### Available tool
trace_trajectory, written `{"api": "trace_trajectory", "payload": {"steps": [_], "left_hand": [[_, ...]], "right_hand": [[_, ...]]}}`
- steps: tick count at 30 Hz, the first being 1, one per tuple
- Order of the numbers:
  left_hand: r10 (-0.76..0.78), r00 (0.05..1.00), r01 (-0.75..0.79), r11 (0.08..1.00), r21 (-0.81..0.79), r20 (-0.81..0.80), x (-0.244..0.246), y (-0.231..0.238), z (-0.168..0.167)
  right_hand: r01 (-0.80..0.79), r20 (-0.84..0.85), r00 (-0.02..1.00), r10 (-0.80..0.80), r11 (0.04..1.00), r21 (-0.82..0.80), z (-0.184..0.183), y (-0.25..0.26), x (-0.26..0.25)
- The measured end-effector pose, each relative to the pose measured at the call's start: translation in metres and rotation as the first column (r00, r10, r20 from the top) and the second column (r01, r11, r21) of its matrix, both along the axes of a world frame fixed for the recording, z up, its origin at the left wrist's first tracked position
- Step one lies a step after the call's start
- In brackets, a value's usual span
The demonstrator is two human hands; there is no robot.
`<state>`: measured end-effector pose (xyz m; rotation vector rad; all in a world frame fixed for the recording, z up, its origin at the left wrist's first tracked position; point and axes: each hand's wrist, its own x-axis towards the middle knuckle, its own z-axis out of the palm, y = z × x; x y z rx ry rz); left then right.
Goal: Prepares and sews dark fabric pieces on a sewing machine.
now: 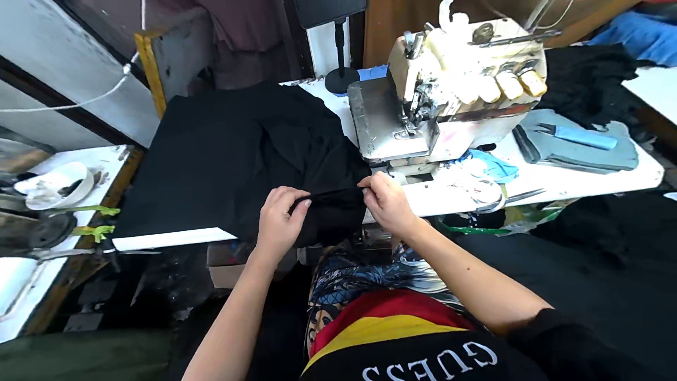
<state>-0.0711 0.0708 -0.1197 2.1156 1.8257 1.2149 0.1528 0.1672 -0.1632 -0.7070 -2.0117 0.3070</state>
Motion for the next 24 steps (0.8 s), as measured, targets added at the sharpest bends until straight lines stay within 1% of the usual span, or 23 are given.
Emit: {"api": "trace_trajectory", "payload": {"steps": [2, 4, 6, 7, 9, 11, 14, 16, 18, 20, 24], "left_hand": [[-0.025, 0.981, 0.028, 1.000, -0.011, 0.194, -0.002, 0.002, 0.001], [-0.067, 0.923, 0.080, 0.997, -0.017, 0.379, 0.000, 0.005, 0.001], [-0.096, 0.864, 0.114, 0.993, -0.007, 0.495, 0.005, 0.013, 0.004], [-0.111, 0.849, 0.122, 0.992, 0.013, 0.516, 0.007, 0.017, 0.006], [-0.132, 0.865, 0.122, 0.991, 0.052, 0.483, 0.010, 0.022, 0.012], [-0.139, 0.907, 0.128, 0.990, 0.055, 0.398, 0.011, 0.027, 0.020], [-0.220, 0.944, 0.200, 0.974, 0.104, 0.246, 0.020, 0.049, 0.027], [-0.252, 0.954, 0.237, 0.966, 0.108, 0.161, 0.025, 0.055, 0.031], [-0.241, 0.958, 0.232, 0.970, 0.075, 0.154, 0.033, 0.057, 0.038], [-0.216, 0.953, 0.210, 0.976, 0.051, 0.211, 0.040, 0.062, 0.041], [-0.271, 0.928, 0.279, 0.960, 0.006, 0.254, 0.045, 0.071, 0.041]], "right_hand": [[0.014, -0.009, 1.000, -0.014, 0.997, -0.077, 0.003, -0.001, 0.003], [0.020, -0.029, 0.999, -0.024, 0.990, -0.136, 0.007, -0.004, 0.006], [0.026, -0.052, 0.998, -0.037, 0.982, -0.187, 0.010, -0.006, 0.009], [0.027, -0.061, 0.997, -0.042, 0.974, -0.225, 0.012, -0.007, 0.010], [0.010, -0.098, 0.994, -0.041, 0.954, -0.301, 0.010, -0.009, 0.011], [-0.029, -0.147, 0.989, -0.028, 0.928, -0.371, 0.006, -0.013, 0.011], [-0.039, -0.141, 0.990, -0.024, 0.902, -0.429, 0.015, -0.012, 0.026], [-0.060, -0.139, 0.990, -0.011, 0.868, -0.493, 0.021, -0.012, 0.036], [-0.080, -0.155, 0.988, -0.001, 0.855, -0.513, 0.022, -0.012, 0.042], [-0.106, -0.198, 0.980, 0.001, 0.847, -0.520, 0.020, -0.010, 0.046], [-0.160, -0.260, 0.966, 0.011, 0.812, -0.561, 0.010, -0.005, 0.052]]}}
